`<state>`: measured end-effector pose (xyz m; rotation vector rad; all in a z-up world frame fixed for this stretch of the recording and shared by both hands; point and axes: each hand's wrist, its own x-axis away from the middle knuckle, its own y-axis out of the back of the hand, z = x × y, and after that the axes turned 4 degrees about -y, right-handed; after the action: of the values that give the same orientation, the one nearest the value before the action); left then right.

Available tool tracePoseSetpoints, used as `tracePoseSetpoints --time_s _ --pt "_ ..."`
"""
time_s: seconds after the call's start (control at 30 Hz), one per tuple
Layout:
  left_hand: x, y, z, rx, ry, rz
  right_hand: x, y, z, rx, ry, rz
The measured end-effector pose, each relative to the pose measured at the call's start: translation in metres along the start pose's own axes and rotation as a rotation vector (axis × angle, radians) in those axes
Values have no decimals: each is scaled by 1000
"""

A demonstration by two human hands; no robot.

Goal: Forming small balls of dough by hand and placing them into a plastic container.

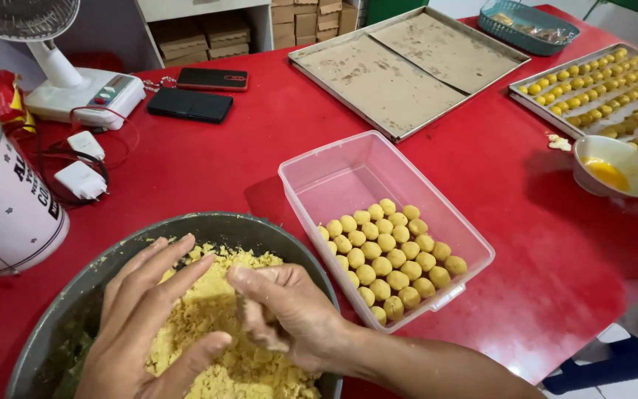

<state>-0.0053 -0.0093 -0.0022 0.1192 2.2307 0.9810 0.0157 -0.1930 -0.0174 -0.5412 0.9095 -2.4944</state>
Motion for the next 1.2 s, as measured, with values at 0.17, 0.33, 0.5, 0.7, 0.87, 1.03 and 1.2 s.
tracePoseSetpoints --time_s 0.17,0.33,0.5,0.7,0.87,1.03,1.2 --pt "-5 3 -11 16 15 -90 4 -10 3 47 5 -27" --pt "-9 8 -22 13 74 -144 3 8 9 74 -55 323" --pt "-11 15 -32 -5 137 -212 2 2 2 59 -78 86" --pt "-12 15 -36 3 115 -239 5 -5 4 -190 -30 205" --pt "-7 21 -30 -64 201 -135 8 5 4 -16 -76 206" --pt "-10 22 -33 -42 162 -146 -1 7 -12 -3 -13 59" --pt "-10 22 -31 -43 168 -138 3 8 -12 -5 -72 220"
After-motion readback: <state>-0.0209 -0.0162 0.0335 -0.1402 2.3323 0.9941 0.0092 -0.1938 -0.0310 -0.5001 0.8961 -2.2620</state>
